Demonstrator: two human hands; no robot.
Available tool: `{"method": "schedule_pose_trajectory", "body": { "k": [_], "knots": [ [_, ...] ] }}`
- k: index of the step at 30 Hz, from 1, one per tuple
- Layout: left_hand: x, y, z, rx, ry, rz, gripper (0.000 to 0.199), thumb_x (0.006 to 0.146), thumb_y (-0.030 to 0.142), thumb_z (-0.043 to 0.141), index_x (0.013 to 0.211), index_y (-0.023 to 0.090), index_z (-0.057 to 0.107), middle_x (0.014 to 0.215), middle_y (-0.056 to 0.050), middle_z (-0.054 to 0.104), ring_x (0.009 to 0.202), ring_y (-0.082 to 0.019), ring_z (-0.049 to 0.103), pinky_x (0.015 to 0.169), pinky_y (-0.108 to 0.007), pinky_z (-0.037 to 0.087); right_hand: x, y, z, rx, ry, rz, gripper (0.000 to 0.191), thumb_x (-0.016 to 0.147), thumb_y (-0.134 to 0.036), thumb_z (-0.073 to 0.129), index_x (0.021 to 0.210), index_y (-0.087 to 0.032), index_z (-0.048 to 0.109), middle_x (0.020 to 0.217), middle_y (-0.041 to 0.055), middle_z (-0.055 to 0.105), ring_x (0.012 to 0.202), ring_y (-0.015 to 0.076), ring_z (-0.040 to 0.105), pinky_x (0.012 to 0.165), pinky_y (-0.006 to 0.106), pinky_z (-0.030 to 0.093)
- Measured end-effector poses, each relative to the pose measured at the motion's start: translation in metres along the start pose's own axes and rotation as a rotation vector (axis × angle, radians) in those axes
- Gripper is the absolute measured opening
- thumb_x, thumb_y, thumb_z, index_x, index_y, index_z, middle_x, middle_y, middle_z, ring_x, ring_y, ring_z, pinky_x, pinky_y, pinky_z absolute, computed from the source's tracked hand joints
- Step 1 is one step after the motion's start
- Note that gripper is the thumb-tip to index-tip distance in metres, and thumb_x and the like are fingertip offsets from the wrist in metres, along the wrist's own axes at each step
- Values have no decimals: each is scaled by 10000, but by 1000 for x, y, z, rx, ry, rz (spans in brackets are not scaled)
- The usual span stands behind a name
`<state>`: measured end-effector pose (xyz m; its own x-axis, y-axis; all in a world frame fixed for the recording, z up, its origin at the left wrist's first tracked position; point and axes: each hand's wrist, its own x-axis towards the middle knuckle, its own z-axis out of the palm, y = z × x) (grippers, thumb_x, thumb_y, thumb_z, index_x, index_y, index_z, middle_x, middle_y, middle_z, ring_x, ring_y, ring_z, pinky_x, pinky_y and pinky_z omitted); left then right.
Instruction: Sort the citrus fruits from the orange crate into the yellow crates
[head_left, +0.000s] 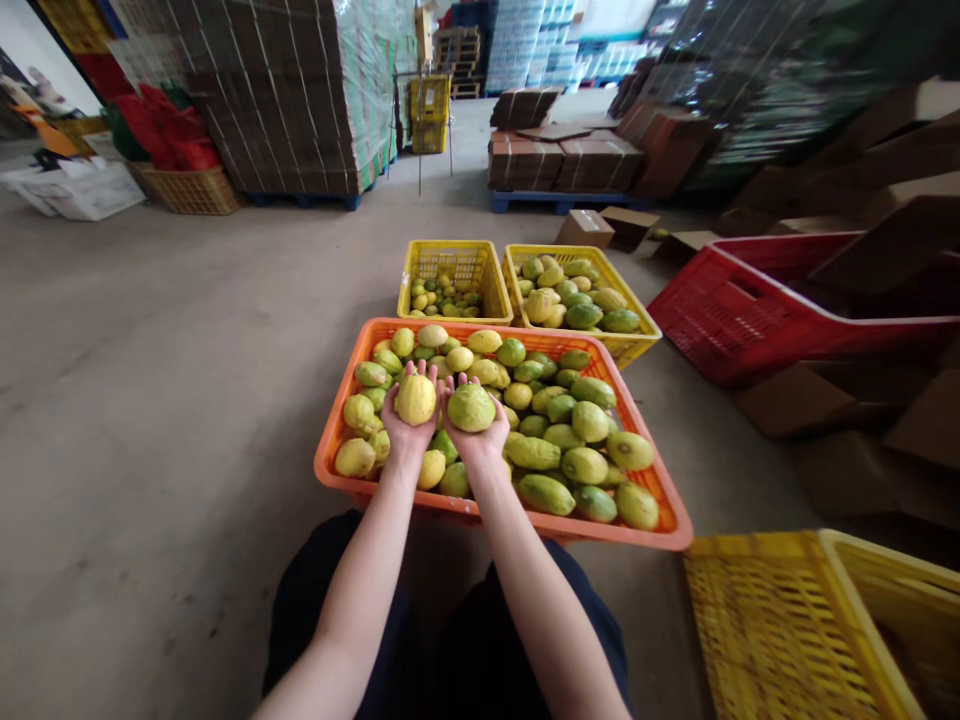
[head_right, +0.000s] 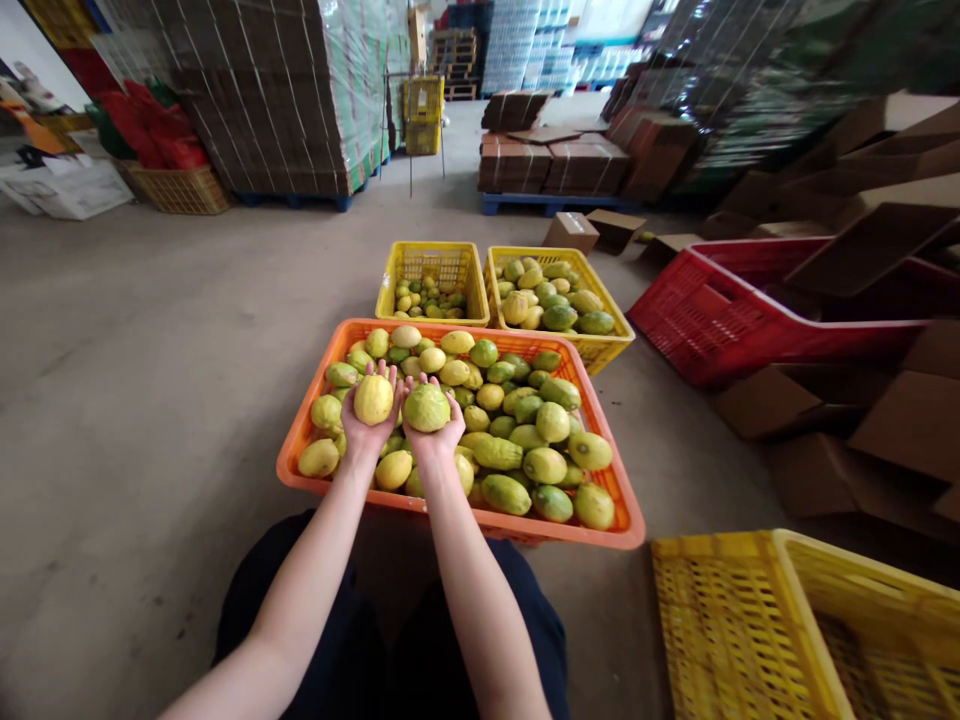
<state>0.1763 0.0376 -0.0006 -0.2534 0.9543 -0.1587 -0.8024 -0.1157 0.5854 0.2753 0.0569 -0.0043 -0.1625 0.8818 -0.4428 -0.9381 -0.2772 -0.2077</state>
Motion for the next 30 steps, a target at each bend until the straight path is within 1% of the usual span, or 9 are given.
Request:
{"method": "schedule_pose_trajectory", "body": {
  "k": [3,6,9,12,16,19,21,25,30],
  "knots": [
    [0,1,1,41,19,-19,310,863,574,587,1012,324,692,1277,45,694,1372,-266,531,1049,-429,515,0,0,1,36,61,14,347,858,-339,453,1098,-241,684,1056,42,775,1031,229,726,897,422,605],
    [1,0,2,1,37,-33,320,905,524,515,1029,279,679,1279,-6,687,1348,-246,556,1061,-409,510,-2,0,1,27,83,23,347,873,-354,431,1086,-236,679,1033,51,768,1006,233,727,873,428,618],
    [1,0,3,-98,114,-78,305,927,444,460,1005,224,656,1226,-67,698,1295,-234,597,1046,-386,523,-2,-1,1,15,101,35,337,895,-379,434,1096,-234,662,1013,64,759,989,238,723,880,438,623],
    [0,0,4,-229,191,-146,300,957,391,427,1001,185,640,1198,-104,699,1242,-229,625,1008,-359,548,1,-1,-1,-11,108,25,317,926,-378,429,1123,-245,639,989,59,753,990,236,717,896,456,622],
    [-2,0,6,-220,259,-130,318,980,375,396,1041,191,647,1227,-106,690,1233,-232,623,954,-359,578,6,0,-5,-113,98,1,280,942,-400,476,1140,-266,621,974,53,747,995,243,712,908,487,616],
    [-3,0,7,-188,221,-124,328,995,405,416,1122,217,652,1281,-86,672,1266,-226,594,970,-353,565,7,1,-6,-96,128,45,296,962,-420,474,1154,-248,620,1003,68,740,993,236,714,892,463,627],
    [-4,1,9,-202,207,-126,347,1016,398,386,1170,222,642,1300,-82,663,1274,-217,587,974,-344,560,6,2,-3,-80,145,60,299,977,-410,458,1169,-245,617,997,66,738,989,232,717,883,455,633],
    [-4,2,11,-263,266,-142,382,1038,357,316,1211,198,617,1304,-105,654,1232,-201,616,913,-325,584,-1,1,5,-76,141,81,293,998,-369,433,1197,-241,607,1010,63,741,1002,223,716,860,430,643],
    [-1,0,12,-347,327,-136,318,1018,323,394,1170,186,638,1245,-106,677,1160,-214,655,897,-347,600,-8,-1,12,40,206,124,309,1029,-338,367,1180,-201,600,1145,87,723,1086,192,693,817,334,644]
  ]
}}
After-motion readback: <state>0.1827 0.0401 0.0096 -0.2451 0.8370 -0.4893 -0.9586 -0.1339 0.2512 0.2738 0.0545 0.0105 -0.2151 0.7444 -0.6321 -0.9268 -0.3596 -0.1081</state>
